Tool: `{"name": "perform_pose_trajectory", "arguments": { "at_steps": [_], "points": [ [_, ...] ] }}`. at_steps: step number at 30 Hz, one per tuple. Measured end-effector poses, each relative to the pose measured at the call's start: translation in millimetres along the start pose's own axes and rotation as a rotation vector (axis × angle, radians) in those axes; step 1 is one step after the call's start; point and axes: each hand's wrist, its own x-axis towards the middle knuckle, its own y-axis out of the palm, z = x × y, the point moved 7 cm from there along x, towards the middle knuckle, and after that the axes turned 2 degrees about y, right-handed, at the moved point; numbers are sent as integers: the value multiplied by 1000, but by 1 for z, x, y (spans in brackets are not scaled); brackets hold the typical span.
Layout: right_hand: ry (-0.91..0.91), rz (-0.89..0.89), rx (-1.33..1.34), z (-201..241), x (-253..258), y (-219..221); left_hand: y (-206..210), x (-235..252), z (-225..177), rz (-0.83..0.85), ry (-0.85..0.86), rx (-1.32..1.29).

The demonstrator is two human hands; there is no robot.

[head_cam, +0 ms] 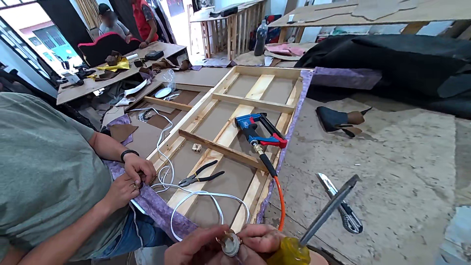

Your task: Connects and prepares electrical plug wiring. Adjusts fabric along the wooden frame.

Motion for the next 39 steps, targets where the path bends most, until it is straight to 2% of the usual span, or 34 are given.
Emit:
{"name": "perform_pose_trajectory", "arguments": {
  "at_steps": [3,7,13,25,33,39],
  "points": [
    [25,-6,-17,-5,1,3,0,-4,5,-9,-46,-66],
    [35,39,-18,-12,-1,11,-10,-7,11,-111,-85,-64],
    [10,111,-92,-3,-2,18,-16,-11,11,-181,-44,-129],
    [-21,87,-198,8,-7,17,-12,-10,14,-174,-40,-193],
    [-56,150,-290,8,-9,17,-13,-8,18,-173,-60,-247],
    [33,196,-349,4,-4,19,-17,-11,32,-226,-57,-283]
  ]
}}
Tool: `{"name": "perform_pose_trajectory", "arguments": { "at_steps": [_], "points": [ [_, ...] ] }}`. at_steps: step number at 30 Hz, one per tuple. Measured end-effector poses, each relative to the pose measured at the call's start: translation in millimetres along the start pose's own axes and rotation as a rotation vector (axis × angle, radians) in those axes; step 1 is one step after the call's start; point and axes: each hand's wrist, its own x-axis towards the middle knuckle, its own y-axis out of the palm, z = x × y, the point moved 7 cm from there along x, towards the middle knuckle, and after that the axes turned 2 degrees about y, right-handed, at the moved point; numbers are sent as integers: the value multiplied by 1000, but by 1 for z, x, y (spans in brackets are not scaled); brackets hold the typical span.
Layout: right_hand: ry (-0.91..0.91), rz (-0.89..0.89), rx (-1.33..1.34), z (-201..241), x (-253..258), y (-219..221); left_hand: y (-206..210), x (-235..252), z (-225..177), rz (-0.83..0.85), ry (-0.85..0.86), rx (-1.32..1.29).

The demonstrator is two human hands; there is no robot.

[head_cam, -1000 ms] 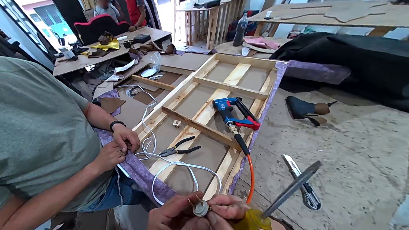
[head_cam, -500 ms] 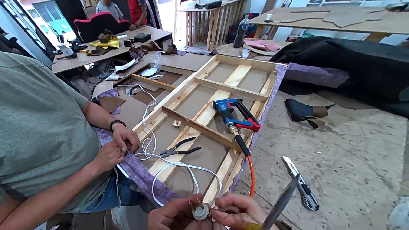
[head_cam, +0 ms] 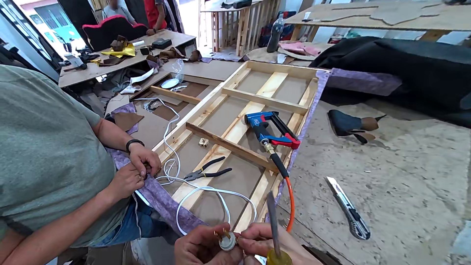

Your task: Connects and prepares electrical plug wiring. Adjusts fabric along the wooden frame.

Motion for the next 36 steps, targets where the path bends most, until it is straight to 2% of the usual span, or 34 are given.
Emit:
{"name": "perform_pose_trajectory", "arguments": {
  "at_steps": [9,13,15,17,20,24,27,36],
  "points": [
    [76,158,-240,-5,21,16,-27,3,21,-133,-2,-137],
    [85,213,-266,-9,30,24,-40,4,28,-178,-15,-207],
    [80,214,-290,-7,35,15,-45,5,31,-199,-28,-244],
    [84,241,-435,-2,39,-9,-52,6,33,-209,-37,-266],
    [109,428,-694,10,43,-49,-58,6,33,-180,-39,-288],
    [-176,597,-852,38,43,-75,-54,4,28,-108,-36,-300],
    [-343,555,-941,53,40,-79,-50,4,26,-40,-24,-287],
    [-357,544,-814,43,34,-79,-39,2,20,46,-16,-241]
  ]
}}
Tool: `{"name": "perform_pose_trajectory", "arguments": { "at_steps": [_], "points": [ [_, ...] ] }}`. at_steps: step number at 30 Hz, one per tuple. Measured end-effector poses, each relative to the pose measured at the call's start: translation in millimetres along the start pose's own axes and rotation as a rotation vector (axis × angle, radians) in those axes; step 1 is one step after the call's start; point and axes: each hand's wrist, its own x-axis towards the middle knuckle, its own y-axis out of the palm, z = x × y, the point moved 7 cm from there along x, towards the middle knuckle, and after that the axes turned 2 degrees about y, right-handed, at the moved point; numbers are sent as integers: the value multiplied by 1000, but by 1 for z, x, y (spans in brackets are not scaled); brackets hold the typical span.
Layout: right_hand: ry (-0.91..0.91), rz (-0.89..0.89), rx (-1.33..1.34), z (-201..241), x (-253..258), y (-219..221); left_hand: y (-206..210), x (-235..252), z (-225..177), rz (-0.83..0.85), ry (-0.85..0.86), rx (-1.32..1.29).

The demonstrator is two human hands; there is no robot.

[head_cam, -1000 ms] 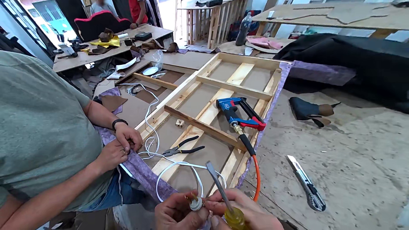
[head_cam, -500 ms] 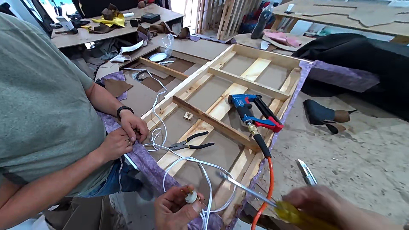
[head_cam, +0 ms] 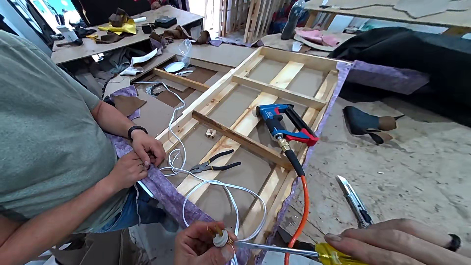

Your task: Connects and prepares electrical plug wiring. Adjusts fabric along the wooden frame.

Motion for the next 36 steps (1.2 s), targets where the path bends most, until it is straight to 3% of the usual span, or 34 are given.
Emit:
{"name": "perform_pose_trajectory", "arguments": {
  "at_steps": [36],
  "points": [
    [-42,89,-51,-2,-15,-13,16,2,3,123,-49,99]
  ]
}}
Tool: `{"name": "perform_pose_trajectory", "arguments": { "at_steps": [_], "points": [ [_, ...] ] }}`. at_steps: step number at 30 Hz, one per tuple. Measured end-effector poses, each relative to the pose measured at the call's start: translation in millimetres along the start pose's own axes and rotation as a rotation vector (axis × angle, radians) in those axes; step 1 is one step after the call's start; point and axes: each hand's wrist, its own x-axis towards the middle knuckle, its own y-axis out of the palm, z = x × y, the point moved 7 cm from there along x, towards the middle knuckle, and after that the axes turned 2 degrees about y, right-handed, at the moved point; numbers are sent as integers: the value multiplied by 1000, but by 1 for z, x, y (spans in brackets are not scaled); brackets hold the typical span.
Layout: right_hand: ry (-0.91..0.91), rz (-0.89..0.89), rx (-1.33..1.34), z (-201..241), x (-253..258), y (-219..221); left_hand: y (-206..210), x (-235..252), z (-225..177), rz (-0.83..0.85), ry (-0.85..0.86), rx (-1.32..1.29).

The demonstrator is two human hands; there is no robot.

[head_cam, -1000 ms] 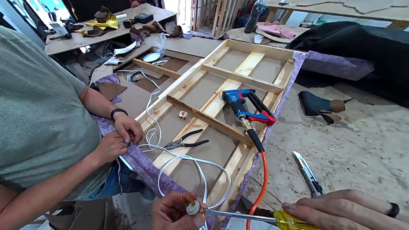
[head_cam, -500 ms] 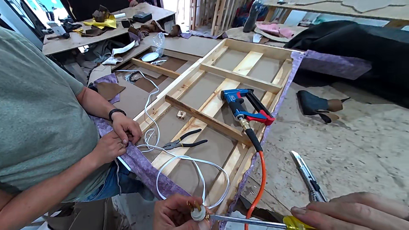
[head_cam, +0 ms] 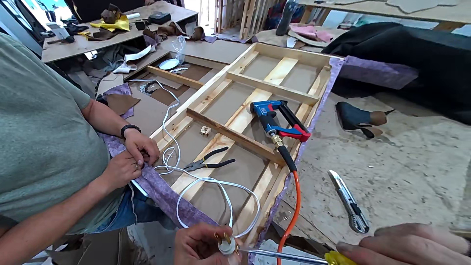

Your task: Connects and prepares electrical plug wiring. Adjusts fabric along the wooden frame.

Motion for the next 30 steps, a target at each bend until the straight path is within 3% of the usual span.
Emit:
{"name": "perform_pose_trajectory", "arguments": {
  "at_steps": [8,13,22,30],
  "points": [
    [116,129,-54,1,7,3,2,-2,2,13,-29,8],
    [46,124,16,-2,9,4,0,-2,3,18,-22,40],
    [-1,101,-258,4,9,8,5,1,-5,14,-23,94],
    [-29,84,-91,0,5,6,7,6,-9,48,-25,159]
  ]
}}
